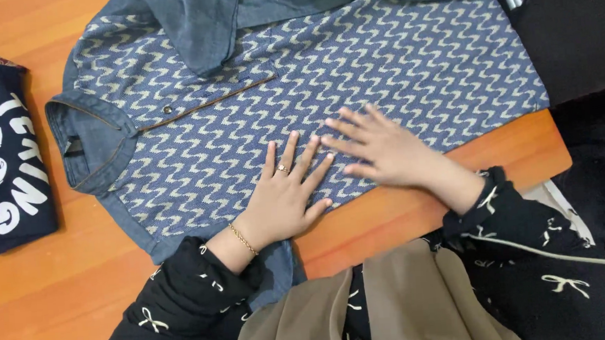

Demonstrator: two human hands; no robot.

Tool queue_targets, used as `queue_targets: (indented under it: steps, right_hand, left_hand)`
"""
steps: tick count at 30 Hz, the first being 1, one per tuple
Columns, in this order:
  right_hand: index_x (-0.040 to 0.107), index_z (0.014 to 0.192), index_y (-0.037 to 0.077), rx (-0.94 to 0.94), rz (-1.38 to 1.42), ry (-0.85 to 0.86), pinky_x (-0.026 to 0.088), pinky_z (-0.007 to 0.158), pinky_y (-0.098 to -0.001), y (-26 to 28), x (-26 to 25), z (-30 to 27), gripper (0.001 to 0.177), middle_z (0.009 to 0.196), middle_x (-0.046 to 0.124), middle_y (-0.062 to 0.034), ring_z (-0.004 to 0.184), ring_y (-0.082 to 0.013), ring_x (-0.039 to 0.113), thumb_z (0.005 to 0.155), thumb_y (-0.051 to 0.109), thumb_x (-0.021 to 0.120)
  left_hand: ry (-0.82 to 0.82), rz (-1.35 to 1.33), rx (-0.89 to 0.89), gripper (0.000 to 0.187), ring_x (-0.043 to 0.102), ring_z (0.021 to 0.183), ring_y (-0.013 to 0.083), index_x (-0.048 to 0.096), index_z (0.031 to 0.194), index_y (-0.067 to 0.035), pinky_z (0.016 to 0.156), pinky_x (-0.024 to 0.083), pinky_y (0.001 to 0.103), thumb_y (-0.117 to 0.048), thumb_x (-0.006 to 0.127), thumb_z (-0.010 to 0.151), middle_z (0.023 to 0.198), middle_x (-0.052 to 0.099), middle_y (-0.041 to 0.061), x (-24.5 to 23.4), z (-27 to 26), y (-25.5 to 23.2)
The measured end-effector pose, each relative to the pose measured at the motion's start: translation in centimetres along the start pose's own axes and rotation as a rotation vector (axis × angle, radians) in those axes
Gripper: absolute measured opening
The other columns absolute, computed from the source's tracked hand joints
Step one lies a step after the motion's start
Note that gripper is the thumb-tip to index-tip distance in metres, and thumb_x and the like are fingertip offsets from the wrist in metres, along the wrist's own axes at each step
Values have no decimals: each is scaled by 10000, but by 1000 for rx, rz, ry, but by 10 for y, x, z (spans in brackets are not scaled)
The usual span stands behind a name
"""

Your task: Folding a blue patterned shirt on a desk.

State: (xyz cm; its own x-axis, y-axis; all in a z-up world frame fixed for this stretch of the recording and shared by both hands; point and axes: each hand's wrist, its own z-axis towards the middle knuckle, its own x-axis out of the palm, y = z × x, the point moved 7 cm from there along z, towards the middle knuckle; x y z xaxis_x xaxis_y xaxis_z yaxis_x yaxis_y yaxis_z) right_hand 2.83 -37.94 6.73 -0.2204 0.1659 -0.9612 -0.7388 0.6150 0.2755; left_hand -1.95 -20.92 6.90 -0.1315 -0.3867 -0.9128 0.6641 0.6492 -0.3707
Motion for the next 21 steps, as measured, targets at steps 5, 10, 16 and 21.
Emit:
queue_targets:
  steps: [5,10,16,21]
  right_hand:
    - [423,1592,287,271,-190,-35,37,1240,-594,-114,-23,-40,591,1713,276,-22,1581,-311,145,1037,480,495]
    - [382,1608,287,575,-99,-97,30,1260,-554,-176,-29,-76,596,1715,251,-41,1585,-321,130,1066,535,405]
    - [405,1602,331,594,-67,-140,74,1280,-542,-174,-31,-81,599,1714,282,-36,1592,-298,158,1053,566,429]
    - [473,1571,354,655,-62,-196,94,1300,-503,-174,-33,-81,552,1699,337,-8,1594,-261,192,1052,540,502]
  left_hand:
    - [-15,59,23,700,144,1562,442,468,1555,-174,1231,57,644,-551,549,971,1664,313,174,3,-2,0]
    - [-26,63,11,695,150,1556,433,475,1550,-180,1231,55,639,-546,550,965,1661,320,159,6,-3,1]
    - [-40,48,22,677,154,1568,432,479,1555,-176,1241,65,636,-536,552,986,1674,319,153,8,-4,-1]
    - [16,282,22,661,191,1522,461,480,1522,-74,1182,137,673,-455,541,986,1636,336,192,-17,-3,-25]
